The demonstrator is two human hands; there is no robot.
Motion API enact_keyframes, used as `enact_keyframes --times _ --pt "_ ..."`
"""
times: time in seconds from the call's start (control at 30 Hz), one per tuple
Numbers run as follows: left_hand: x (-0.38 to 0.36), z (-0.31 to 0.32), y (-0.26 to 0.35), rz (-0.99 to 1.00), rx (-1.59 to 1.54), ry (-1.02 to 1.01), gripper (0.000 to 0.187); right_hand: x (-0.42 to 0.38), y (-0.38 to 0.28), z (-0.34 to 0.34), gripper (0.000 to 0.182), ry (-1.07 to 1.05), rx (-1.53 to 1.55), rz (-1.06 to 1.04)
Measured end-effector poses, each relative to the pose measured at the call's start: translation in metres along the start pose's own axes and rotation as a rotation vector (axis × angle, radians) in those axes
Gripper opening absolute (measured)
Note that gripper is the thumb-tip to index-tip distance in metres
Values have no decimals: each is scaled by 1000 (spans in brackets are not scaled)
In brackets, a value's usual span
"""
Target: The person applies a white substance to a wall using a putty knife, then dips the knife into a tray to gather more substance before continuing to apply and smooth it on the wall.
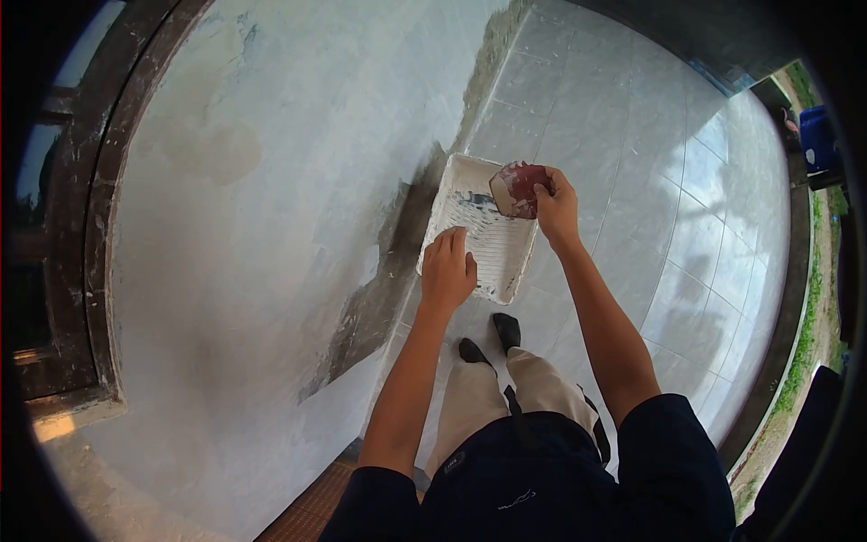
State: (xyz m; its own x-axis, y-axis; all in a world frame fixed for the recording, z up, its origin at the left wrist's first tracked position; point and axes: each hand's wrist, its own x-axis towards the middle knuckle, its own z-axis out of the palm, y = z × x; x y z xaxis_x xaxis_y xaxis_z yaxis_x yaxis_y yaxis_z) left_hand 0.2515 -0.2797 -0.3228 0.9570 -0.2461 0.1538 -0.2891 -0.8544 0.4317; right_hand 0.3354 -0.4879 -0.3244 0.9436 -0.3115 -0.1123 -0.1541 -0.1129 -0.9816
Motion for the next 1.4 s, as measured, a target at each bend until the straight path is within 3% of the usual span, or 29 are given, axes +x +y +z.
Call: enact_keyframes --times 0.47,0.53,0.87,0.93,1.17,1.4 --pt "5 53 -64 -105 -73 -113 51 30 72 43 27 16 -7 154" --pt "9 63 -75 -118 -76 -102 53 39 79 50 30 -1 -185 91" --pt "7 115 -113 -213 -162 -113 56 56 118 93 31 -73 -270 102" --pt "8 124 -119 -222 -118 -83 58 64 122 97 29 -88 -374 -39" --pt "-11 148 -135 -414 -48 -45 62 101 161 114 29 -281 -450 -246" --pt "-34 162 -140 -398 -47 -3 68 96 181 125 37 -449 -665 -411"
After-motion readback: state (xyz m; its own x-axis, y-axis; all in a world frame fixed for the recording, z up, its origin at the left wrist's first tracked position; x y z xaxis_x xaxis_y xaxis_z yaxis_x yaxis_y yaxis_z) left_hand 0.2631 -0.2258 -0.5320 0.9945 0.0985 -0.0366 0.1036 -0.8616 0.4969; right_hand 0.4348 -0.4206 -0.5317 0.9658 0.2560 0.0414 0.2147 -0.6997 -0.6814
